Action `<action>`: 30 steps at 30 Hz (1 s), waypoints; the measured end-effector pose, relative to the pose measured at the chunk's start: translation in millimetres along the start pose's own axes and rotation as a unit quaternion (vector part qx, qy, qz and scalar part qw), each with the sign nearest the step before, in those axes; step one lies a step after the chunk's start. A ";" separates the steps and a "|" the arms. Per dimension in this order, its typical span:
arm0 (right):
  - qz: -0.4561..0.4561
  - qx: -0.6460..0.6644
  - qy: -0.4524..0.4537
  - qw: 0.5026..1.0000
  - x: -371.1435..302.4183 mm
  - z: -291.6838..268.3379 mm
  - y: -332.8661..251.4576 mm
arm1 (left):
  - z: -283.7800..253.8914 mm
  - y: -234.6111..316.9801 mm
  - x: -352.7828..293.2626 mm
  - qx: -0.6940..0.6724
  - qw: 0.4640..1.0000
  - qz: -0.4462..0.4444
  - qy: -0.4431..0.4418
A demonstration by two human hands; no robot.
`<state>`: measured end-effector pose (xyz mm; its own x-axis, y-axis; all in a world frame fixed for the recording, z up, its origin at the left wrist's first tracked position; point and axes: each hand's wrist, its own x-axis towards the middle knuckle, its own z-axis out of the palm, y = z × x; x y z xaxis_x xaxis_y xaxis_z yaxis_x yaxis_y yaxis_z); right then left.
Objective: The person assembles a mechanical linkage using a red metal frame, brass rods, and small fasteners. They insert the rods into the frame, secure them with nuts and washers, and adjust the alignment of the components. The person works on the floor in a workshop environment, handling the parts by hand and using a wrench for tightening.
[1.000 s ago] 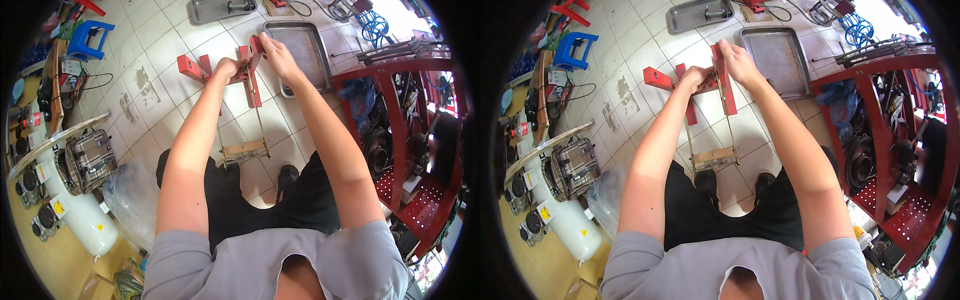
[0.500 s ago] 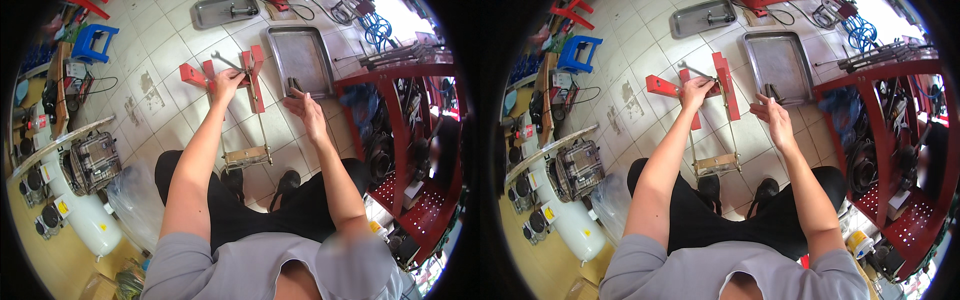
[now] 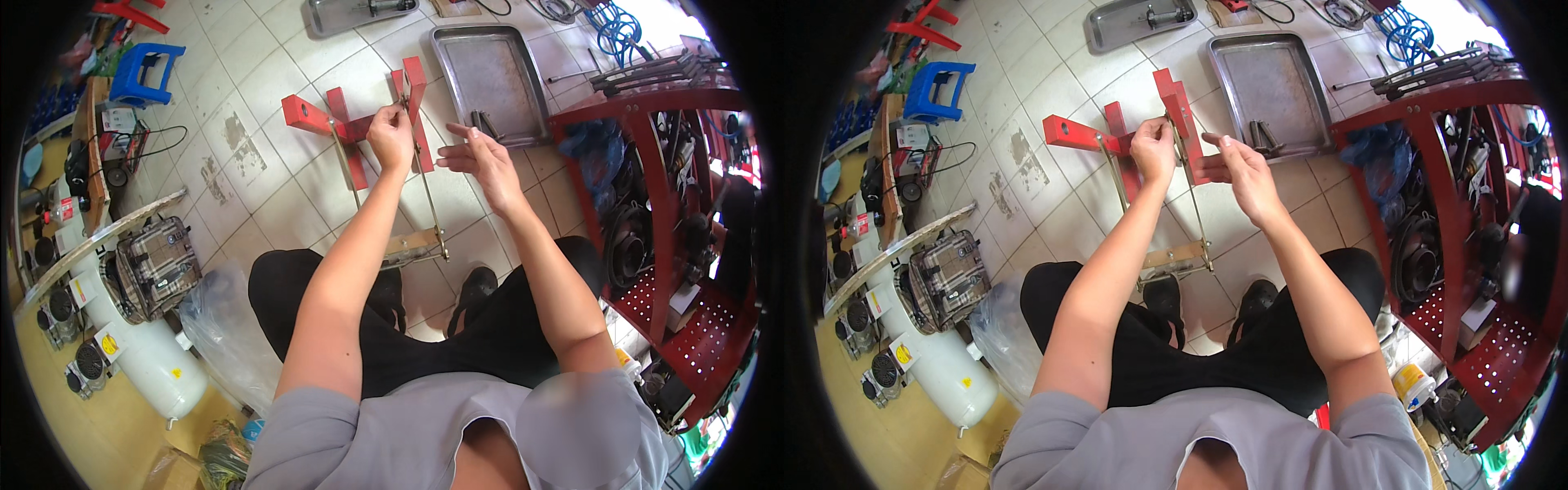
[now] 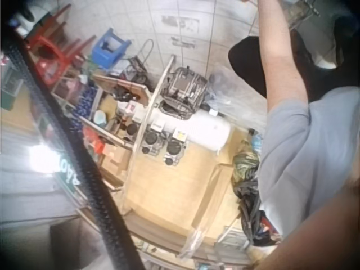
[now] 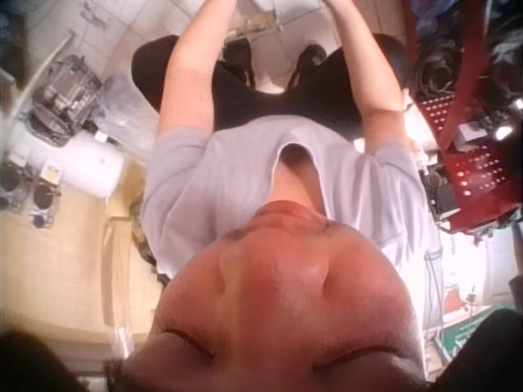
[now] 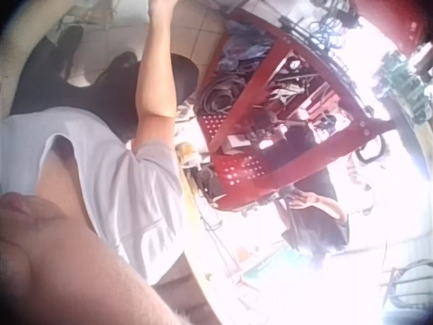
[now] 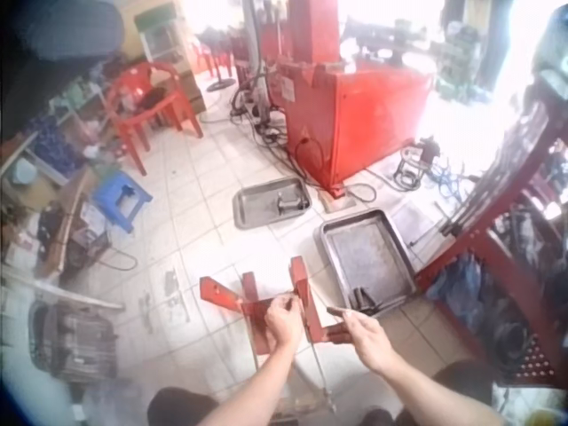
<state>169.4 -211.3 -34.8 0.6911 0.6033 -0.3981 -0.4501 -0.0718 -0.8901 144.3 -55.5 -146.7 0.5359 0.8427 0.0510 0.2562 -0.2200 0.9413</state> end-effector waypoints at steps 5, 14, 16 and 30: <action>-0.017 -0.043 0.018 0.999 14.7 -9.0 21.0 | -14.8 -36.1 20.2 -0.094 0.991 -0.062 -0.076; 0.020 -0.078 0.079 0.994 -3.6 -26.3 3.4 | -35.8 -43.6 14.8 0.529 0.683 0.094 -0.495; 0.010 -0.094 0.071 0.993 -12.5 -29.3 1.6 | -26.4 -60.7 1.4 0.564 0.618 0.051 -0.545; 0.019 -0.037 0.168 0.985 -66.1 -64.3 5.0 | -10.7 -161.7 -65.6 0.540 0.632 -0.089 -0.550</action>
<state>157.8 -302.6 -27.2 0.8289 0.3026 -0.4704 -0.4443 -0.1547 -0.8824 59.2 -69.9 -298.6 0.5045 0.1815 -0.8441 0.4722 -0.8765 0.0938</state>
